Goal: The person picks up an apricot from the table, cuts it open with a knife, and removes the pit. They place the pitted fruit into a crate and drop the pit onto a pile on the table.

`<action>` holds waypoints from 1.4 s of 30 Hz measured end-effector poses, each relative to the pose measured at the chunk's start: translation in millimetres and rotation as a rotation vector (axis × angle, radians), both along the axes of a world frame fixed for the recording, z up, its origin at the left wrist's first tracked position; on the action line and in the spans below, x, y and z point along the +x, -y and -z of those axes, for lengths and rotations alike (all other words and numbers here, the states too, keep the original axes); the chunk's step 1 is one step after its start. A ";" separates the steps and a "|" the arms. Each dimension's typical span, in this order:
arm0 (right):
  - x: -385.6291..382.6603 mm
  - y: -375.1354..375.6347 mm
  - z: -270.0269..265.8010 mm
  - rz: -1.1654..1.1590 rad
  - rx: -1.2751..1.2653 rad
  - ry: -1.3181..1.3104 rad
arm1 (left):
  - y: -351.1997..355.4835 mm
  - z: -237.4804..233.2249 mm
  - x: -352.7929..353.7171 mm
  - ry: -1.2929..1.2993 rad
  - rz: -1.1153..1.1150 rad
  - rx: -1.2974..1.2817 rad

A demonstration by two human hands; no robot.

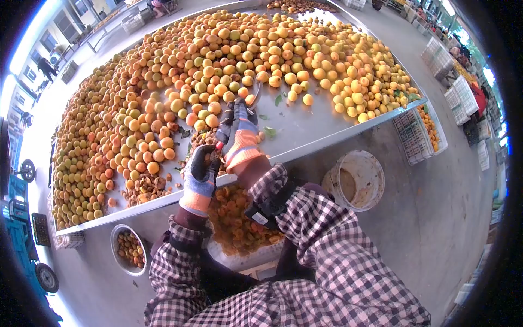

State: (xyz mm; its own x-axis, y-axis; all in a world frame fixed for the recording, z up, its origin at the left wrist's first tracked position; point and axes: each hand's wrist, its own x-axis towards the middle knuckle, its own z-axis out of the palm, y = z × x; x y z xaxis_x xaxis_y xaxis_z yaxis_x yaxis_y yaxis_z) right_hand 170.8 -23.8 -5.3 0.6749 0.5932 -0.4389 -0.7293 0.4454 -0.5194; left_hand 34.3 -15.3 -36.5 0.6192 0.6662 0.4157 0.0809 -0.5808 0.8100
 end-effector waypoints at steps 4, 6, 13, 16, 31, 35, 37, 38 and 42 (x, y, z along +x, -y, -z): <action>1.9 1.7 8.6 -0.080 0.134 -0.217 | -0.8 0.3 0.6 0.014 -0.006 0.053; 0.3 -0.2 11.1 -0.062 0.102 -0.185 | -3.5 5.3 2.7 -0.050 -0.027 0.116; 11.6 0.0 -1.5 0.094 0.072 0.165 | -21.5 13.6 1.4 -0.205 -0.141 -0.182; 32.0 2.1 -4.3 -0.021 -0.032 0.338 | -29.6 -1.8 -1.1 -0.430 -0.308 -0.118; 36.3 -60.1 43.3 -0.665 -1.005 1.751 | -23.3 -19.0 -34.7 -0.309 0.174 -0.483; 34.8 -67.6 58.7 -0.681 -1.048 1.743 | -11.6 -16.6 -45.5 -0.200 0.375 -0.286; 31.1 -66.9 56.3 -0.609 -1.042 1.703 | -19.6 -3.8 -48.6 -0.105 0.286 -0.384; 30.8 -67.5 52.6 -0.573 -1.061 1.665 | -26.5 2.0 -48.7 -0.053 0.218 -0.387; 18.8 -54.1 34.3 -0.353 -0.613 1.518 | -41.8 4.7 -49.7 0.154 -0.075 -0.506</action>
